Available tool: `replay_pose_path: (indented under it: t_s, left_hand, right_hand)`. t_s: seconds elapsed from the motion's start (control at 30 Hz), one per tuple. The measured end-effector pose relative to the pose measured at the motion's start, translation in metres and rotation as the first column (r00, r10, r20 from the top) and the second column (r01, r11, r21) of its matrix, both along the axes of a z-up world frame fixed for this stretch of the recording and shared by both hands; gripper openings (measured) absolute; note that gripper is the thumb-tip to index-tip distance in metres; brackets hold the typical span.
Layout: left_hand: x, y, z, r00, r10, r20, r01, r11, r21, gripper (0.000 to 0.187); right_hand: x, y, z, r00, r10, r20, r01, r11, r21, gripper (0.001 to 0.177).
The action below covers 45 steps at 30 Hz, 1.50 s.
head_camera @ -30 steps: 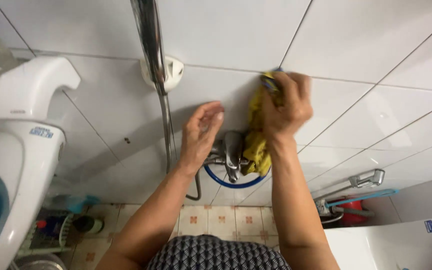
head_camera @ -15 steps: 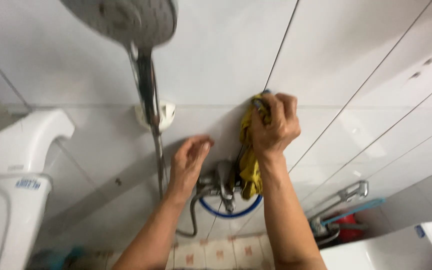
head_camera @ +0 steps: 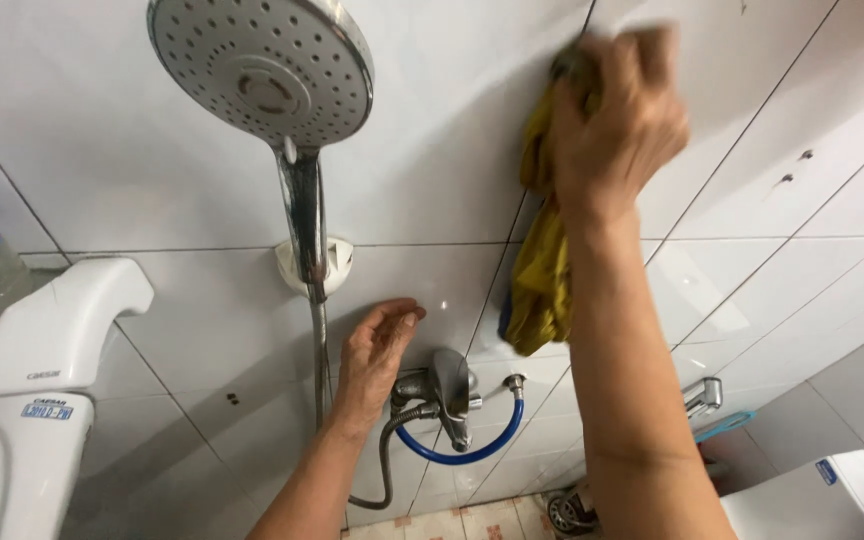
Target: The person wipes the shower head, hose, and wall tiles using a yellow and blue cloth. They scrub the fixtures and surrounding tiles, then wipe the sink area and nearby wall sections.
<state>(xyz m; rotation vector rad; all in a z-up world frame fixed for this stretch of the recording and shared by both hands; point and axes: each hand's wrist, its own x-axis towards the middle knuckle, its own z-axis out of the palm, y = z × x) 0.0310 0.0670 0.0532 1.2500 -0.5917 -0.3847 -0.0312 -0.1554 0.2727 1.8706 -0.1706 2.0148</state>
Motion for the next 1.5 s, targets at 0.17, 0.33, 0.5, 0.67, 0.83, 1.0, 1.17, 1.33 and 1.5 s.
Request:
replay_pose_path:
  t_s: [0.17, 0.33, 0.5, 0.67, 0.83, 1.0, 1.17, 1.33, 1.5]
  left_hand:
    - [0.002, 0.0, -0.001, 1.0, 0.014, -0.003, -0.014, 1.0, -0.004, 0.039]
    - [-0.002, 0.003, 0.005, 0.999, 0.038, 0.011, -0.039, 0.998, 0.053, 0.04]
    - [0.0, 0.0, -0.009, 0.999, 0.033, 0.034, -0.034, 0.999, 0.041, 0.04]
    - [0.002, -0.002, -0.008, 0.995, 0.019, 0.101, -0.01, 0.996, -0.092, 0.039]
    - [0.001, -0.002, -0.017, 0.999, 0.025, 0.048, -0.025, 1.0, 0.002, 0.036]
    - [0.003, -0.006, -0.018, 0.998, -0.033, 0.049, 0.036, 0.997, -0.067, 0.039]
    - [-0.023, -0.003, -0.002, 0.998, 0.014, 0.069, -0.016, 0.999, 0.029, 0.044]
    - [-0.071, -0.003, 0.02, 0.904, 0.018, 0.426, 0.039, 0.991, -0.126, 0.065]
    - [-0.07, 0.011, 0.021, 0.928, 0.08, 0.364, 0.034, 0.954, -0.297, 0.066]
  right_hand:
    - [0.022, -0.031, 0.043, 0.988, -0.066, 0.143, 0.072, 0.997, -0.041, 0.027]
    - [0.001, 0.003, 0.002, 0.997, -0.077, 0.02, 0.078, 0.996, -0.034, 0.037]
    - [0.0, 0.007, -0.081, 0.998, 0.032, -0.048, -0.027, 0.994, 0.105, 0.016]
    - [-0.022, 0.037, -0.142, 0.985, 0.085, -0.147, -0.048, 0.97, 0.238, 0.023]
    - [-0.048, 0.031, -0.168, 0.858, 0.505, -0.092, -0.375, 0.739, 0.56, 0.018]
    - [-0.055, 0.002, -0.183, 0.185, 0.772, 0.609, -0.725, -0.31, 0.614, 0.011]
    - [-0.054, 0.018, -0.188, -0.058, 0.52, 0.852, -0.632, -0.68, 0.372, 0.015]
    - [-0.064, 0.07, -0.181, 0.153, 0.777, 0.61, -0.632, -0.398, 0.665, 0.016]
    - [-0.072, 0.102, -0.179, 0.322, 0.933, 0.158, -0.519, 0.035, 0.854, 0.031]
